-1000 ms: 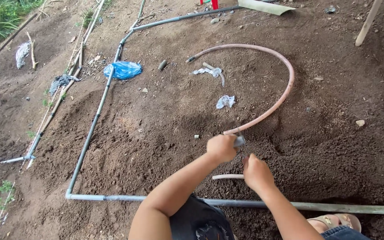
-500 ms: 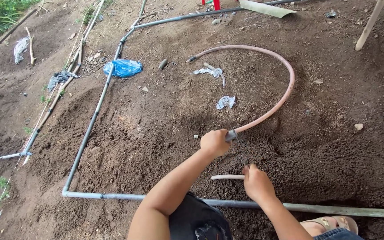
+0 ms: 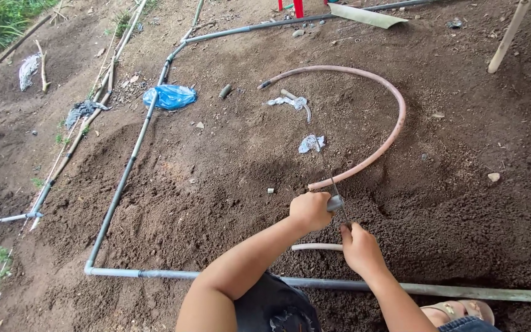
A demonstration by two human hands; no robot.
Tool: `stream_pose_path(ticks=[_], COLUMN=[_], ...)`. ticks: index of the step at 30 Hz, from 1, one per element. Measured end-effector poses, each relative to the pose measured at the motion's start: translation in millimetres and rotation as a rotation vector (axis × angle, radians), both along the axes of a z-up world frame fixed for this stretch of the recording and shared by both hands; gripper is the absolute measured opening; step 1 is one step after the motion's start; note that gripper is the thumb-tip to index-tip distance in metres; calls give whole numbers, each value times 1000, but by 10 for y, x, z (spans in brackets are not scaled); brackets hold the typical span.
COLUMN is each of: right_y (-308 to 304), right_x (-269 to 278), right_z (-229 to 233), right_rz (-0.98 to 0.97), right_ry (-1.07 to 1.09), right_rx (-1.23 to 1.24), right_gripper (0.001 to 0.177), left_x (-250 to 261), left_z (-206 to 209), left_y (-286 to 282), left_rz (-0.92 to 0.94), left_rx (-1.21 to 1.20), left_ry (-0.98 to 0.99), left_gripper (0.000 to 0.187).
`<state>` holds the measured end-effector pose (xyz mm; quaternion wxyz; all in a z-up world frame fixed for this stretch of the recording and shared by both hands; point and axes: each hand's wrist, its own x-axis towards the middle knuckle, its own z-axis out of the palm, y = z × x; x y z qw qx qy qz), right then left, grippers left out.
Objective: A person sits on the ground and uses a bare hacksaw blade to manually cut through a plastic pipe.
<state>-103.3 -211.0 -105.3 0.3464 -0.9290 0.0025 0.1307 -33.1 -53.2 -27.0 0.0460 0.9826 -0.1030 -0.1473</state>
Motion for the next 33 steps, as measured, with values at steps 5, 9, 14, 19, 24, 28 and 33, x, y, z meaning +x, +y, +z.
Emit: stream_pose_path(ticks=[5, 9, 14, 19, 24, 28, 33], right_y=[-54, -89, -160, -346, -842, -1337, -1827], right_x=[-121, -186, -266, -210, -159, -231, -673], right_z=[129, 22, 99, -72, -328, -954, -2363], right_rz=[-84, -63, -107, -59, -218, -470, -662], right_ry=[-54, -153, -153, -83, -37, 203, 260], right_rx=[53, 58, -25, 11, 163, -64, -143], right_gripper=[28, 25, 34, 78, 80, 57, 48], left_x=[56, 67, 46, 64, 65, 65, 64], left_z=[-34, -82, 40, -14, 33, 20, -26], left_y=[57, 80, 82, 81, 97, 100, 130], left_rz=[38, 24, 47, 43, 51, 45, 21], left_rx=[-10, 1, -29, -16, -10, -8, -9], left_ry=[-17, -39, -2, -1, 36, 26, -6], left_gripper=[25, 26, 29, 28, 35, 35, 36])
